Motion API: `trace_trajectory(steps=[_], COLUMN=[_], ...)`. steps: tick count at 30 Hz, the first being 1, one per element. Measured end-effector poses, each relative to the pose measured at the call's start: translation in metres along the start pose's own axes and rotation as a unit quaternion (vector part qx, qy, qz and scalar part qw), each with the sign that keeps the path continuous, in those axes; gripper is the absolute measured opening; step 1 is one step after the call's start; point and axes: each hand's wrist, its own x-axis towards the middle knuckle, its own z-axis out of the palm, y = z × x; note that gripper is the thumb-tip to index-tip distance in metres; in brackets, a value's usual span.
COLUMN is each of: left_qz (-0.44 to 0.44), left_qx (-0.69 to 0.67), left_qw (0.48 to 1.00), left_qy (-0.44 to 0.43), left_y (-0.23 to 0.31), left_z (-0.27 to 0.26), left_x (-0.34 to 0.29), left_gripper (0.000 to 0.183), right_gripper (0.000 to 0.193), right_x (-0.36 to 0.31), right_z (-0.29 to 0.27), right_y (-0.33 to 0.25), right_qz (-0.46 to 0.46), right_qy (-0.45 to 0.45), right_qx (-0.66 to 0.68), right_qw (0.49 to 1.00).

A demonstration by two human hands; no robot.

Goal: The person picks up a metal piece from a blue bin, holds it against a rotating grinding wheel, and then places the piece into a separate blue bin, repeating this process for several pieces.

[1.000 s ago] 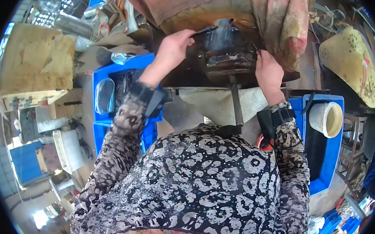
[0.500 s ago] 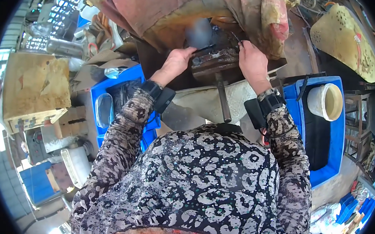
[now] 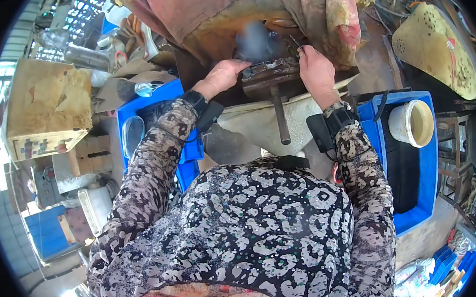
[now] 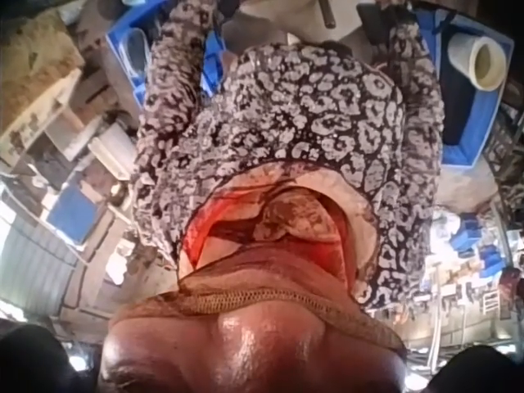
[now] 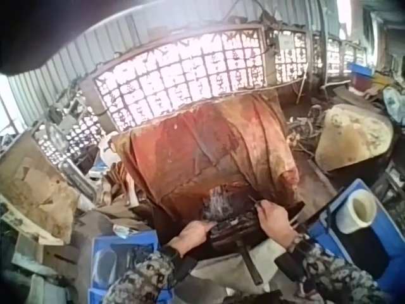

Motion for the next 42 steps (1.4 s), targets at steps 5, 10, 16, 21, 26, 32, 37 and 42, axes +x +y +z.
trace_trajectory(steps=[5,10,16,21,26,32,37,42], left_qz=[-0.032,-0.134,-0.201,-0.206,-0.164,-0.256,-0.402,-0.506], left_qx=[0.011,-0.111,-0.092,-0.094,-0.015,0.004,-0.030,0.065], left_qw=[0.999,0.984,0.961,0.938,0.939,0.901,0.844,0.795], left_qy=[-0.006,0.029,0.167,0.264,0.302,0.350,0.354,0.327], left_y=[0.018,0.015,0.043,0.059,0.073,0.076,0.068,0.053], left_z=[-0.019,-0.012,-0.030,-0.035,-0.047,-0.029,0.009,0.024], left_x=[-0.011,-0.034,-0.051,-0.087,-0.122,-0.177,-0.231,-0.274], left_gripper=[0.036,0.035,0.032,0.031,0.039,0.037,0.028,0.017], right_gripper=[0.019,0.034,0.046,0.039,0.033,0.026,0.029,0.030], right_x=[-0.031,-0.095,-0.117,-0.100,-0.039,0.068,0.150,0.213], right_z=[-0.038,-0.096,-0.070,-0.070,-0.074,-0.034,0.007,0.024], right_y=[-0.024,-0.057,-0.054,-0.053,-0.075,-0.099,-0.094,-0.075], right_qz=[-0.052,-0.048,-0.222,-0.328,-0.224,-0.127,-0.141,-0.127], right_qy=[0.010,-0.315,-0.234,-0.278,-0.225,-0.086,-0.072,-0.082], right_qx=[0.172,0.134,0.191,0.152,0.168,0.206,0.162,0.137], right_qw=[0.984,0.938,0.927,0.890,0.933,0.967,0.974,0.979])
